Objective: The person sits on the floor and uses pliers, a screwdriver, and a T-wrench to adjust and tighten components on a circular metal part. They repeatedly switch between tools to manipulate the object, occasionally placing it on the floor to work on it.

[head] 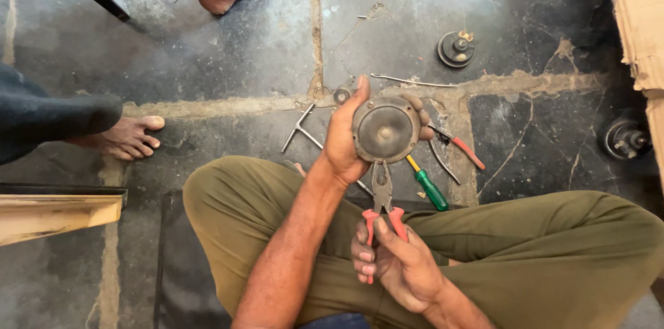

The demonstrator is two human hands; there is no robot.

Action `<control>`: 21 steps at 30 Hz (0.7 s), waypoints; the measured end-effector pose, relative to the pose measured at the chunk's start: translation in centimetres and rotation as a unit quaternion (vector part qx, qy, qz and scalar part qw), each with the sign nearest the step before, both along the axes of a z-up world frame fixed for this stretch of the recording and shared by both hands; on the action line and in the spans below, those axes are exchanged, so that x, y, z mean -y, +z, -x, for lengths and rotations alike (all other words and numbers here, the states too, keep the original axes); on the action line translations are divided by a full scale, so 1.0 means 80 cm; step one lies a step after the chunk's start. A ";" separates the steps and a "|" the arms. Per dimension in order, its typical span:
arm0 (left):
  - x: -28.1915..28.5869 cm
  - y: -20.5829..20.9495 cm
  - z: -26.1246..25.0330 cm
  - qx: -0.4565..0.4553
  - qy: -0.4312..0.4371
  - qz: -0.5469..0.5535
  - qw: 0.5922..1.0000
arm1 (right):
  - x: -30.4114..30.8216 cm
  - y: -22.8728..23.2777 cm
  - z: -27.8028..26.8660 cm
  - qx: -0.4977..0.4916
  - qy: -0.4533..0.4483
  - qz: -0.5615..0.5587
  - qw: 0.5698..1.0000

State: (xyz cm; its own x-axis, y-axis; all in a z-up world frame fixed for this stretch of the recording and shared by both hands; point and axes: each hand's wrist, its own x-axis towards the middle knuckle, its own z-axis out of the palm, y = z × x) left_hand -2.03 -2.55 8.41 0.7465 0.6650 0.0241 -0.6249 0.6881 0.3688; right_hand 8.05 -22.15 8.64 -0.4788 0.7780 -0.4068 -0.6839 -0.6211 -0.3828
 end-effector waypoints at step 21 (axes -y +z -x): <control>-0.001 -0.026 -0.012 0.062 0.194 0.097 0.974 | -0.013 -0.003 -0.013 0.172 -0.040 -0.080 0.981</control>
State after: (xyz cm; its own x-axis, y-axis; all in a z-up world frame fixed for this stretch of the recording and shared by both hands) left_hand -1.10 -2.46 6.29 0.4381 0.8972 -0.0557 -0.8829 0.4411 0.1608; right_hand 9.10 -21.09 8.38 -0.2700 0.8746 -0.4027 -0.5411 -0.4837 -0.6879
